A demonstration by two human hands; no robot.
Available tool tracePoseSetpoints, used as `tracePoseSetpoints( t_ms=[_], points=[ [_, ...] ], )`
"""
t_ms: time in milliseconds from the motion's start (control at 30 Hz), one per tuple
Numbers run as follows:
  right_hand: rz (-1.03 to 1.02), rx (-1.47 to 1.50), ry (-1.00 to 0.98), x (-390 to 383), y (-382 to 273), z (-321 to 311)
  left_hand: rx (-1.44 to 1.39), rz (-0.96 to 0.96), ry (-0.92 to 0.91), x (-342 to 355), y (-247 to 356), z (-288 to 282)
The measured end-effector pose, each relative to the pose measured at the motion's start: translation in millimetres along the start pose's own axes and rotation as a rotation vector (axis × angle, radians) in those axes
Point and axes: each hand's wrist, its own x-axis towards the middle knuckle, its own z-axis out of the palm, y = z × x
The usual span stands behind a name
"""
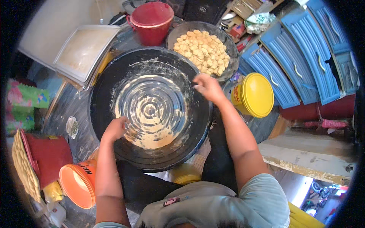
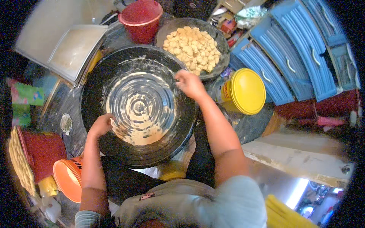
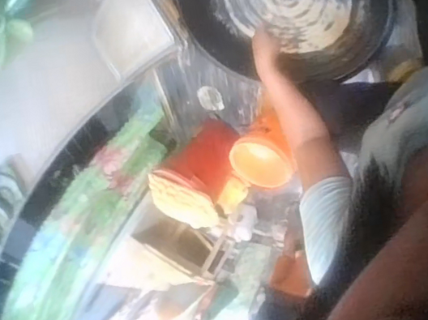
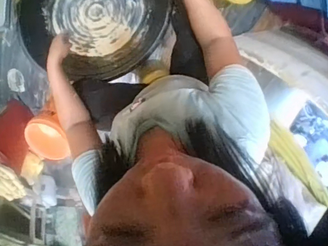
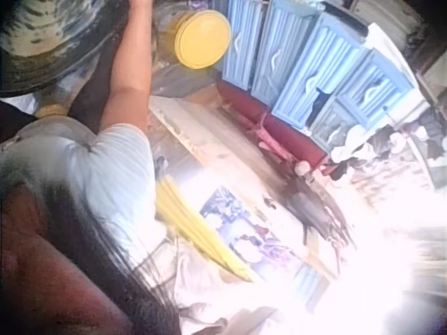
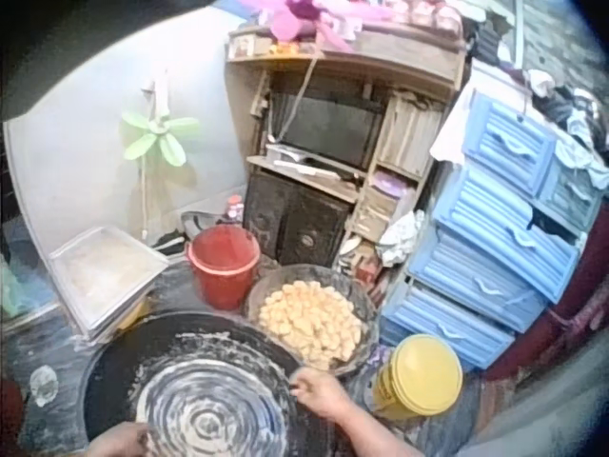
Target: The person shapes and separates small dough pieces inside a large basin, coats their hands with flour from a bucket, tosses and mixes the dough pieces, and then removes the basin.
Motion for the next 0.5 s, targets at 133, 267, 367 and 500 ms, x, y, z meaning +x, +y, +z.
tracePoseSetpoints(
  t_ms=[133,267,367,500],
  points=[
    [0.036,-0.150,-0.519,17,-18,28,-0.095,-0.031,-0.045,6,-7,4],
    [-0.020,-0.084,-0.702,15,-1,45,-0.224,-0.066,-0.013,19,-28,14],
    [-0.079,-0.197,-0.629,14,5,40,-0.201,-0.080,-0.010,18,-25,13],
    [0.011,-0.146,-0.685,22,12,38,-0.161,-0.091,-0.078,20,-35,17]
  ],
)
